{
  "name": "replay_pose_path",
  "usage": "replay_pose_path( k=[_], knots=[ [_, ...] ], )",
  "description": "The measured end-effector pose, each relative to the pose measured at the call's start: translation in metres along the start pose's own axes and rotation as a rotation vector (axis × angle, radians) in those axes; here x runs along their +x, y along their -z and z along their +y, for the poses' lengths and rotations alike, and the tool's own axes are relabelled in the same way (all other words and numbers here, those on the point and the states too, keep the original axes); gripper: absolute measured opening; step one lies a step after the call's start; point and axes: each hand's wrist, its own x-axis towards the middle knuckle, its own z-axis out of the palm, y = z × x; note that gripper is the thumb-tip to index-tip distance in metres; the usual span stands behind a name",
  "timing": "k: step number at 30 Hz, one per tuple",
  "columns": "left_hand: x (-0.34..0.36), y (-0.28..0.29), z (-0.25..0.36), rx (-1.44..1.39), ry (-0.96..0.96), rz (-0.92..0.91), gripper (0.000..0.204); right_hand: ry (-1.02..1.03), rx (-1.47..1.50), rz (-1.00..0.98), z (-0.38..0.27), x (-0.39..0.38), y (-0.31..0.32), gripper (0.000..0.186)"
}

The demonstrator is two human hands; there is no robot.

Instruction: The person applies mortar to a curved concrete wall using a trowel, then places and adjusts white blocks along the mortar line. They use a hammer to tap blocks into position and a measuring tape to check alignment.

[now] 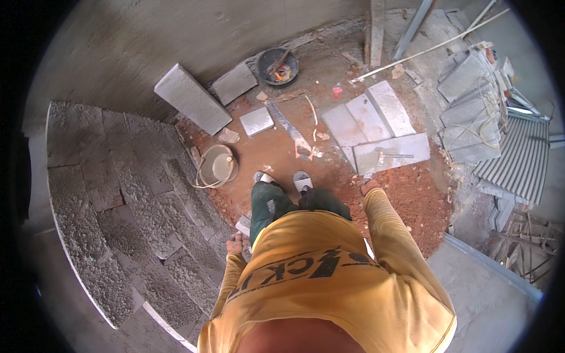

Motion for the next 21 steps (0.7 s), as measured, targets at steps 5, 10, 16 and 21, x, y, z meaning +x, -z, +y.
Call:
replay_pose_path(
  k=[5,10,16,21],
  knots=[
    [0.036,0.027,0.032,0.072,-0.102,0.104,0.036,-0.002,0.702,-0.095,-0.015,0.023,-0.025,0.026],
    [0.068,0.071,0.055,-0.276,-0.158,0.060,0.038,0.149,0.290,0.126,-0.105,-0.003,0.011,0.034],
    [0.071,0.137,0.069,-0.315,-0.184,0.023,0.033,0.183,0.221,0.119,-0.249,-0.077,0.082,0.051],
    [0.077,0.149,0.048,-0.199,-0.100,0.014,0.033,0.144,0.157,0.102,-0.252,-0.113,0.104,0.048]
  ],
)
